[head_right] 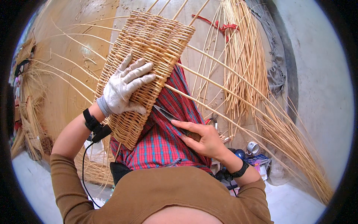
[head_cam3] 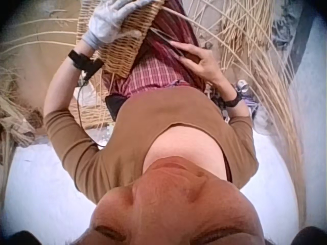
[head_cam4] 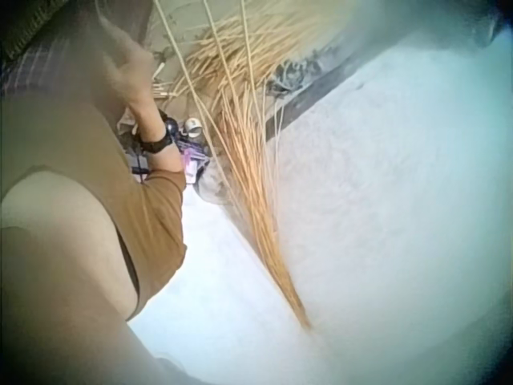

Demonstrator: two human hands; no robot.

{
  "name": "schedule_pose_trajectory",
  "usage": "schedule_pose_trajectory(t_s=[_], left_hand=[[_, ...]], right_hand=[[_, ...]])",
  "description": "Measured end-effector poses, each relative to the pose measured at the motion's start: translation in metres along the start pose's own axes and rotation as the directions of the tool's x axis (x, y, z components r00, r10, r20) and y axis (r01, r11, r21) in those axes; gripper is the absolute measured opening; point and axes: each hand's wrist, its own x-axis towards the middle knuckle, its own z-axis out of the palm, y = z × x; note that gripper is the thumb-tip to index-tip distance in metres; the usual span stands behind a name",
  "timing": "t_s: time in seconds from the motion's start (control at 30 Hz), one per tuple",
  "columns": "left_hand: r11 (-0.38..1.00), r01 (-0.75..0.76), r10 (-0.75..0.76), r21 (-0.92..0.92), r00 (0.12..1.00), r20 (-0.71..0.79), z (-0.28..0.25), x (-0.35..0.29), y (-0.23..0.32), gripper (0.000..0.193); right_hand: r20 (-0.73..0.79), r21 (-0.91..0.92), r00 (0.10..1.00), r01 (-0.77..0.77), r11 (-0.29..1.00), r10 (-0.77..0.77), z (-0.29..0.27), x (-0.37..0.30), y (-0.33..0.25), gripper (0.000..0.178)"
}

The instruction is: Weaving a wicker mat or basket using long stalks and manual tools.

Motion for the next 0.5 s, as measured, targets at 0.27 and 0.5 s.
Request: schedule_pose_trajectory(t_s=[0.27,0.5], left_hand=[[1.0,0.015,-0.015,-0.017,1.0,-0.001,0.001,-0.002,-0.001,0.109],[0.998,0.029,-0.029,-0.047,1.0,-0.001,0.001,-0.002,-0.001,0.107]], right_hand=[[-0.01,0.031,1.0,0.019,0.999,-0.019,0.001,0.005,-0.002,0.047],[0.055,0.012,0.996,-0.065,0.998,0.065,-0.009,0.006,-0.017,0.049]])
